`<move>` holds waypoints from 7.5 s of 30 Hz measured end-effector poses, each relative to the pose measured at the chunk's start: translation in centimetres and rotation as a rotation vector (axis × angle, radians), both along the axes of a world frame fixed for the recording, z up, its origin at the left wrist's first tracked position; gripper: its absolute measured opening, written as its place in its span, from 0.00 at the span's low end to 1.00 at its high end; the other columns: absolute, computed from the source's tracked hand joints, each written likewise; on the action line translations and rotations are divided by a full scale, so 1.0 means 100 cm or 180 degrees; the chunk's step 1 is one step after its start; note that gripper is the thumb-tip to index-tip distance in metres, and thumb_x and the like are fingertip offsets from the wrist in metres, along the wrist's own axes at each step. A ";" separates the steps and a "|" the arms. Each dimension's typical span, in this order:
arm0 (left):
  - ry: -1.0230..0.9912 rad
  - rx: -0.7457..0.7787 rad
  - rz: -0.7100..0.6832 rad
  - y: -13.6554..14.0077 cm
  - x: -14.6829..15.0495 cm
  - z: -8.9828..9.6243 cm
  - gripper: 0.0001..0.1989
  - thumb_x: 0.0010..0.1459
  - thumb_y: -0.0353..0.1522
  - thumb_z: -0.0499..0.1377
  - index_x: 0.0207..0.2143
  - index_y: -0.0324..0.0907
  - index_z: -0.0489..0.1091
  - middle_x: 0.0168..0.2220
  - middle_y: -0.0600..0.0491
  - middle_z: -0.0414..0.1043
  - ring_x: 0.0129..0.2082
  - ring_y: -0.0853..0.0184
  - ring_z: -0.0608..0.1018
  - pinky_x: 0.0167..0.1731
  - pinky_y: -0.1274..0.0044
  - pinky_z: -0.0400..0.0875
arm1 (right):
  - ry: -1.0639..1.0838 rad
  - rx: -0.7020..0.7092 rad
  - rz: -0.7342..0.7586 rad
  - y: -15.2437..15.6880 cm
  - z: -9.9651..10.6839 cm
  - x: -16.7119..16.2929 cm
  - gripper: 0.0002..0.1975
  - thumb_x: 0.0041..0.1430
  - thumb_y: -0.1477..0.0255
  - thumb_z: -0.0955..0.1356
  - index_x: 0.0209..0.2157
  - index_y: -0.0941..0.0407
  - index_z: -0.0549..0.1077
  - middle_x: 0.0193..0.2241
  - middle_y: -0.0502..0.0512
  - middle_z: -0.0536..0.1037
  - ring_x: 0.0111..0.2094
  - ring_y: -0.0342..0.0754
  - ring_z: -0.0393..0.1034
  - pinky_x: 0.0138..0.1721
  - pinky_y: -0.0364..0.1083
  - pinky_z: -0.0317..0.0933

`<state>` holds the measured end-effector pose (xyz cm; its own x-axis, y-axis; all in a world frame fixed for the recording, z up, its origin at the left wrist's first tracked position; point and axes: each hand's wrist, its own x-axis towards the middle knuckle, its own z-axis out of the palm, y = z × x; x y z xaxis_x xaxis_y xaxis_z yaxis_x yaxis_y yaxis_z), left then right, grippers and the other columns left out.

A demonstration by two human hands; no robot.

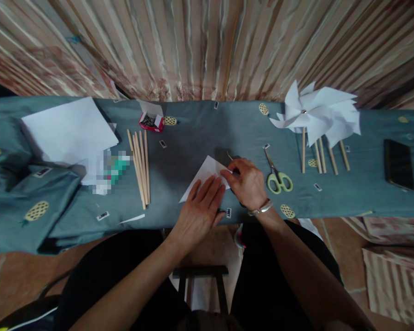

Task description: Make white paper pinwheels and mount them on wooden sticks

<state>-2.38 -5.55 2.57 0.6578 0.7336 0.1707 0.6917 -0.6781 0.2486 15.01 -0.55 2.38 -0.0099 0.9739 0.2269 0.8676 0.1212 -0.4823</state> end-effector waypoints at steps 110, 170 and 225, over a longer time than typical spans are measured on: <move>-0.2146 -0.1454 0.1696 0.065 -0.018 0.004 0.29 0.64 0.48 0.48 0.56 0.37 0.68 0.46 0.45 0.79 0.49 0.57 0.77 0.54 0.67 0.67 | 0.0400 -0.0254 0.0405 -0.033 0.002 0.041 0.17 0.55 0.69 0.70 0.47 0.56 0.75 0.57 0.63 0.70 0.58 0.60 0.65 0.60 0.60 0.59; -0.3020 -0.1595 0.1670 0.053 -0.006 0.025 0.34 0.55 0.40 0.60 0.62 0.43 0.57 0.44 0.46 0.78 0.41 0.57 0.80 0.40 0.69 0.76 | 0.4078 -0.1255 -0.0241 -0.032 0.008 0.016 0.18 0.42 0.62 0.78 0.36 0.53 0.78 0.33 0.50 0.83 0.30 0.47 0.76 0.34 0.50 0.73; -0.4875 -0.1399 0.2364 0.093 -0.057 0.038 0.10 0.41 0.36 0.70 0.20 0.41 0.75 0.19 0.56 0.72 0.18 0.72 0.71 0.18 0.81 0.66 | 0.5098 -0.1667 -0.0079 -0.037 0.042 0.024 0.15 0.44 0.70 0.78 0.36 0.55 0.80 0.29 0.51 0.81 0.27 0.40 0.74 0.25 0.36 0.67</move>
<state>-8.09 3.78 6.35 -0.3561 0.9343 -0.0152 -0.2151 -0.0661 0.9744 17.39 -4.29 6.55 -0.0908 0.9388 -0.3323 -0.5016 -0.3314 -0.7991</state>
